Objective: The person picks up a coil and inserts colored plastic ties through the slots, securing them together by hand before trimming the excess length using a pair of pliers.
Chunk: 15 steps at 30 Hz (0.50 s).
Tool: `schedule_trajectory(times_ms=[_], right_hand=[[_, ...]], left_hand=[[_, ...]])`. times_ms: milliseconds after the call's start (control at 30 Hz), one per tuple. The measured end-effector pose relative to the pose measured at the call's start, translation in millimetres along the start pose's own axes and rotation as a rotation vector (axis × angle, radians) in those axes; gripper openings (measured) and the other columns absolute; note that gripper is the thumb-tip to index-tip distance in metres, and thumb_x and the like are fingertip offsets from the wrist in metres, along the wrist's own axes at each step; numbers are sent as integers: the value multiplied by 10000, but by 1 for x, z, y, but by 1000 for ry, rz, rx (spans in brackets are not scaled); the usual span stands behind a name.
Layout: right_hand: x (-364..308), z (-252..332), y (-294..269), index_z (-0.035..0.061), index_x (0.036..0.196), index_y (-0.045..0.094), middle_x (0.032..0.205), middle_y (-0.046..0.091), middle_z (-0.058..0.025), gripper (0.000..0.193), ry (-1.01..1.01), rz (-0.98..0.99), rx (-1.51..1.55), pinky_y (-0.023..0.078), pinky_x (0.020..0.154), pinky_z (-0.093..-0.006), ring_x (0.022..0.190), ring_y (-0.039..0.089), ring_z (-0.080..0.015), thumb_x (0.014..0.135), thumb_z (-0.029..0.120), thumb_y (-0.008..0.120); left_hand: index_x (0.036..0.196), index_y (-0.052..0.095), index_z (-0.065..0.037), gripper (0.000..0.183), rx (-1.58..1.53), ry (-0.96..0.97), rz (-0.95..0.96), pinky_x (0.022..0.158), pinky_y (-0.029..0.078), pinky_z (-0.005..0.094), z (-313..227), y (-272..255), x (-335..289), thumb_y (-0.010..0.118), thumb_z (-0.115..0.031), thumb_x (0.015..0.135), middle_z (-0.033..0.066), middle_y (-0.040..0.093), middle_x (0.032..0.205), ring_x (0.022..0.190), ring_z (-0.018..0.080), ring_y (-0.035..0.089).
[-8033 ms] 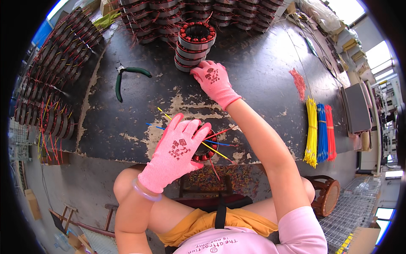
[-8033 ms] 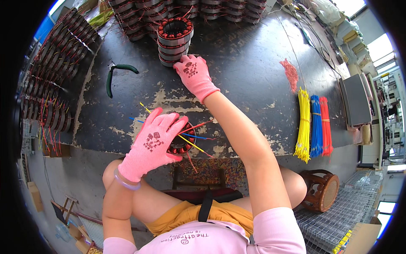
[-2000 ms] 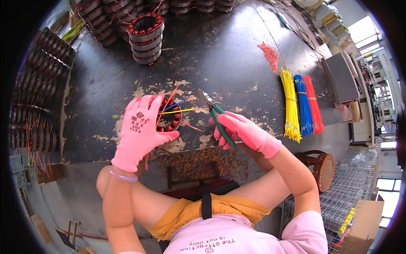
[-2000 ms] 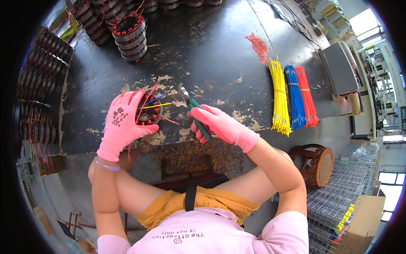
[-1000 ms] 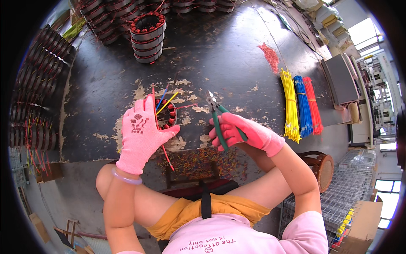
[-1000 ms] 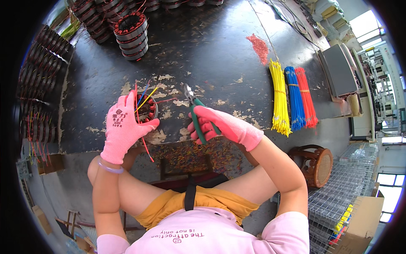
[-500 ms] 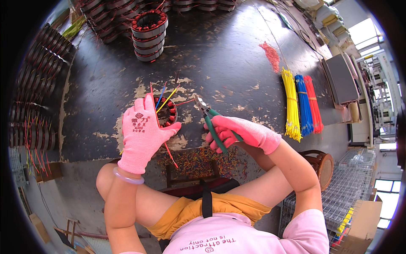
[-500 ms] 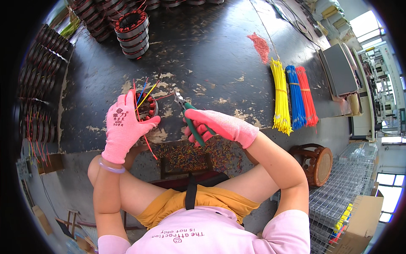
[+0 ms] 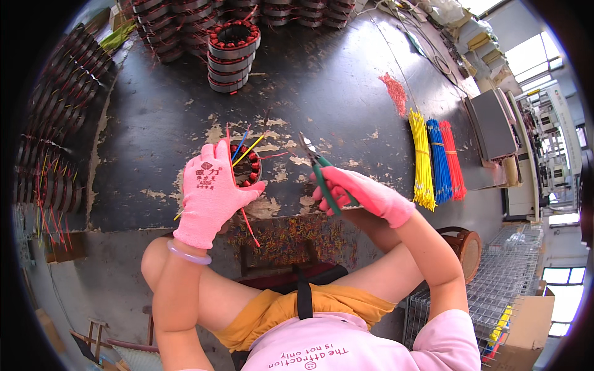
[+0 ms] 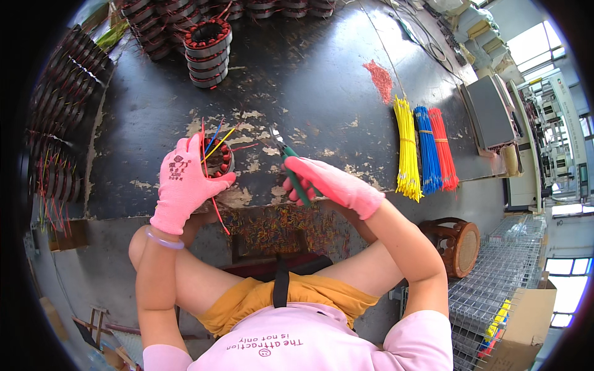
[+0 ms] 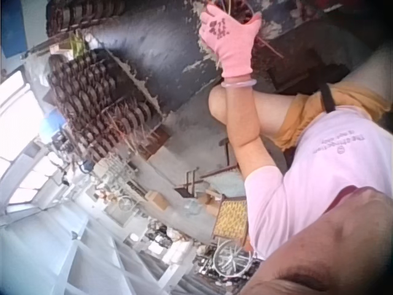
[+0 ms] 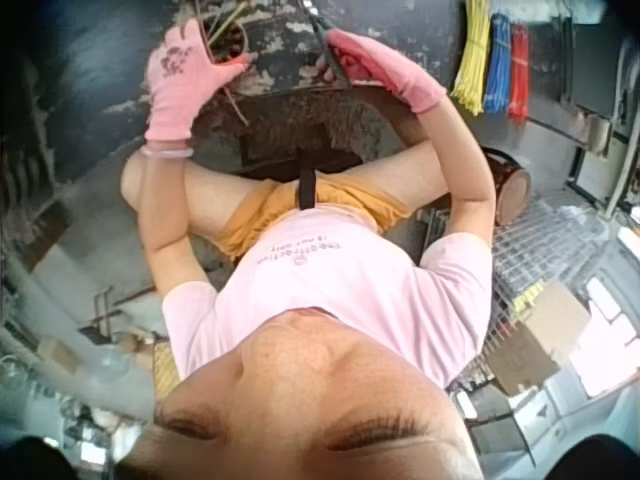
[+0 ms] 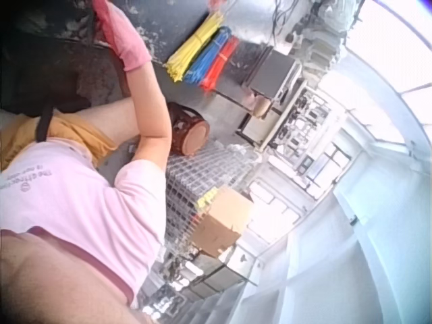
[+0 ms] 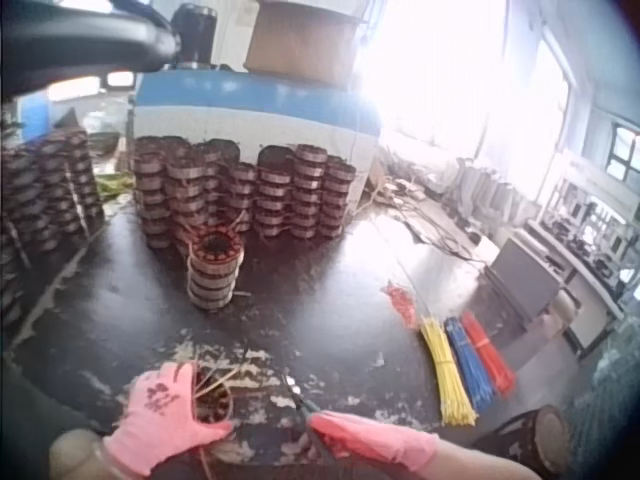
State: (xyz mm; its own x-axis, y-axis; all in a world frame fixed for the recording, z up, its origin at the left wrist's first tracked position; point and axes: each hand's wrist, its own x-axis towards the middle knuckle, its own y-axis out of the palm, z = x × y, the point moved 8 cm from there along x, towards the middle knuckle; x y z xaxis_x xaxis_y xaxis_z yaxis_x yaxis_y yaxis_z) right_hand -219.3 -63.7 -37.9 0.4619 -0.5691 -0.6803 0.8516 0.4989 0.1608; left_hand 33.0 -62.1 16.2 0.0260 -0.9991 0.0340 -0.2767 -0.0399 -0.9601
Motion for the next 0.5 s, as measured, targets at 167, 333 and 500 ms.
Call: schedule_trajectory(times_ms=[167, 333, 500], right_hand=[[-1, 105, 50, -25, 1443, 475, 1312, 586, -245, 766, -494, -318, -971, 480, 1006, -402, 1198, 587, -314, 945, 547, 583], [130, 157, 144, 65, 1294, 565, 1252, 577, -200, 669, -628, -610, -1358, 443, 980, -516, 1198, 534, -368, 835, 539, 673], [210, 160, 216, 86, 1308, 564, 1251, 572, -161, 703, -785, -722, -1321, 387, 1024, -491, 1213, 509, -341, 821, 575, 703]], left_hand=[[1337, 546, -32, 883, -45, -98, -67, 912, 540, 428, 62, -50, -16, 912, -430, 639, 164, 617, 1224, 1079, 348, 660], [1368, 515, -31, 889, 11, -250, -122, 914, 540, 447, 121, -68, -25, 910, -376, 651, 176, 590, 1259, 1104, 365, 648], [1420, 473, -32, 983, 62, -454, -52, 954, 524, 453, 186, -51, -40, 884, -467, 640, 163, 560, 1297, 1166, 362, 617]])
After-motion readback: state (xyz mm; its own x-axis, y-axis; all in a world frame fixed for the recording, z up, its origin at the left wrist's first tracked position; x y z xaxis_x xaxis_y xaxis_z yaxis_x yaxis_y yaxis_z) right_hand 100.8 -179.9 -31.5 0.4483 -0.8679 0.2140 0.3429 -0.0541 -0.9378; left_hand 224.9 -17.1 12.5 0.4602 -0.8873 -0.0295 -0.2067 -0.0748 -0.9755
